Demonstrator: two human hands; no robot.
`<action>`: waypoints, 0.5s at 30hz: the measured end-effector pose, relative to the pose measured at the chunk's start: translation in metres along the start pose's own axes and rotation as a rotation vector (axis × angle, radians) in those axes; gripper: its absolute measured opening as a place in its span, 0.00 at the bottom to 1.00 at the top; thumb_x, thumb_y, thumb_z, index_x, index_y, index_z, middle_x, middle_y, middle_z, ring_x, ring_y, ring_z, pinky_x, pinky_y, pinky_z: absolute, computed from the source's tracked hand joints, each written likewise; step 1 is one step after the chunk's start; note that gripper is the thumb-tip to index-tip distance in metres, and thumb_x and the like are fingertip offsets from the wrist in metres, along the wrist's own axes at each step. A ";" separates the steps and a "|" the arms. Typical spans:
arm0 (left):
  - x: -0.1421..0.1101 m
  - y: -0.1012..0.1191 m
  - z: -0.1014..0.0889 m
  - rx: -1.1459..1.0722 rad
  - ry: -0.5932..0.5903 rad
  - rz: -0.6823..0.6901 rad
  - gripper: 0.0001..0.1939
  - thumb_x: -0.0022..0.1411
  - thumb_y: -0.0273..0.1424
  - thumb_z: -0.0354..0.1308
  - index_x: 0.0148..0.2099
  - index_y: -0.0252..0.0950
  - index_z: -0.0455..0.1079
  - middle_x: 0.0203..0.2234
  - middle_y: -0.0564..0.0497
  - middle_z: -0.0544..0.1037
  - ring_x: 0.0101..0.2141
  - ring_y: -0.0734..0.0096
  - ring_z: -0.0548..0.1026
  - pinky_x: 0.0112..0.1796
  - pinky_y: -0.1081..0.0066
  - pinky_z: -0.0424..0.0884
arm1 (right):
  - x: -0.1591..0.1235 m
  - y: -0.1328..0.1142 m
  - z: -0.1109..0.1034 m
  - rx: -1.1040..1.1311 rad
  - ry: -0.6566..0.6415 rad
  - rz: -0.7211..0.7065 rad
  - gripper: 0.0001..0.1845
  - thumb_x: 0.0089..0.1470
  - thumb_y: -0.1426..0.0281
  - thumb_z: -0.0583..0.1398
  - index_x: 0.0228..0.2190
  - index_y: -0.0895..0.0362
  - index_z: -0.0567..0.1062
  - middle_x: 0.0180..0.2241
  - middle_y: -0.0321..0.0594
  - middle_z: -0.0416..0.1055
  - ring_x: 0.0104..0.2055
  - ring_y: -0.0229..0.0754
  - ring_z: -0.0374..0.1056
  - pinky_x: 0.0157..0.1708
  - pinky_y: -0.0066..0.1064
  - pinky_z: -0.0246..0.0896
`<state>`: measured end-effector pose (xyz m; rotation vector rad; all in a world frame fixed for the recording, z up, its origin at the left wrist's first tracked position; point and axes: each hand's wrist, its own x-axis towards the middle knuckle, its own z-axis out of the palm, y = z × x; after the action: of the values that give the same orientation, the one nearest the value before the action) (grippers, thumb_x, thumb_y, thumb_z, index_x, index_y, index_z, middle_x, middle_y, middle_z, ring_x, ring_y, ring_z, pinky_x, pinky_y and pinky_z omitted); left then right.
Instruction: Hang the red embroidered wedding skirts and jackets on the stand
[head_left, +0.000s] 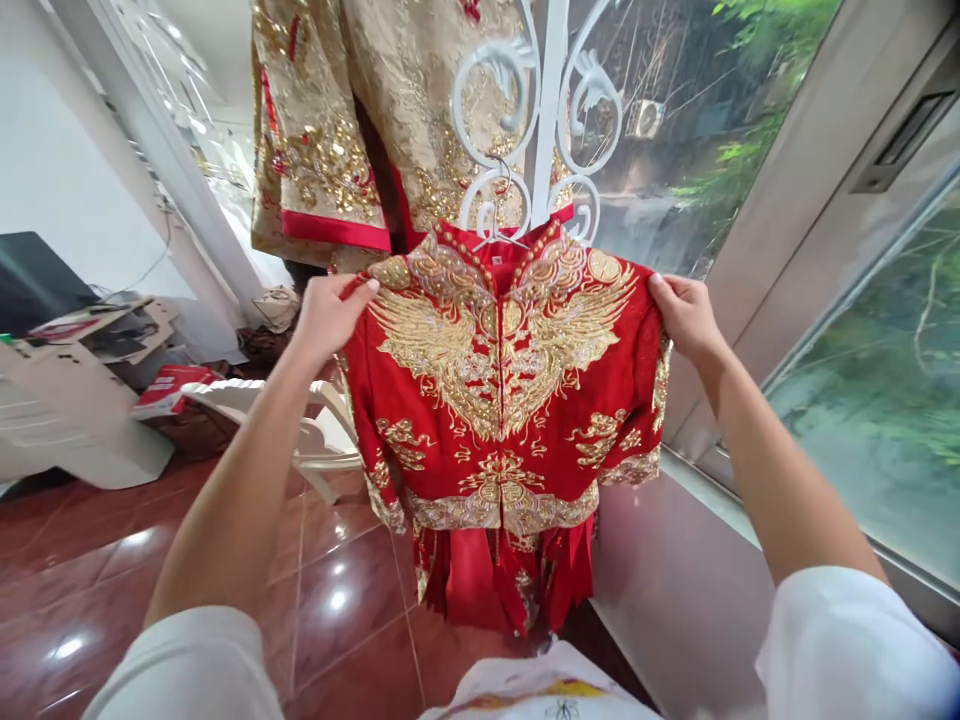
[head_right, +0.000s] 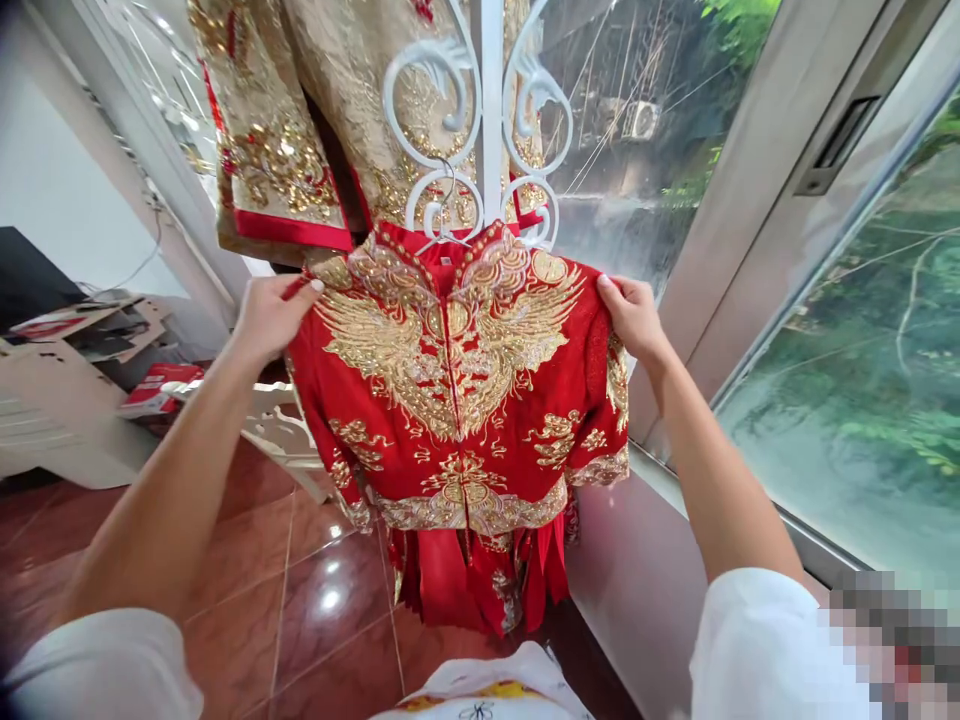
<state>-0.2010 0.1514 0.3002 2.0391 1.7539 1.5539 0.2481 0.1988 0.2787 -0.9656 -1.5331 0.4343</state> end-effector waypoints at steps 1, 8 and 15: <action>0.000 -0.003 -0.001 -0.079 -0.066 -0.056 0.26 0.59 0.47 0.52 0.40 0.25 0.71 0.28 0.50 0.76 0.28 0.73 0.69 0.35 0.68 0.70 | 0.003 0.001 -0.002 -0.005 -0.026 0.042 0.23 0.51 0.50 0.57 0.27 0.59 0.74 0.19 0.35 0.67 0.20 0.34 0.60 0.21 0.26 0.57; -0.019 -0.024 0.000 -0.321 -0.403 -0.372 0.24 0.62 0.47 0.48 0.39 0.28 0.69 0.26 0.49 0.77 0.30 0.68 0.72 0.37 0.64 0.70 | -0.004 0.038 -0.004 0.055 -0.164 0.267 0.33 0.51 0.41 0.47 0.28 0.57 0.72 0.21 0.36 0.69 0.26 0.39 0.66 0.31 0.31 0.63; -0.062 0.048 0.027 0.383 0.399 0.171 0.12 0.60 0.38 0.53 0.34 0.34 0.69 0.32 0.48 0.75 0.37 0.66 0.70 0.43 0.65 0.63 | -0.049 -0.041 0.034 -0.476 0.413 -0.104 0.18 0.54 0.60 0.54 0.20 0.58 0.69 0.20 0.38 0.66 0.24 0.36 0.59 0.30 0.31 0.54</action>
<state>-0.1392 0.1016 0.2752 2.2096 2.2180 1.9126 0.1996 0.1453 0.2702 -1.2427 -1.3161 -0.2118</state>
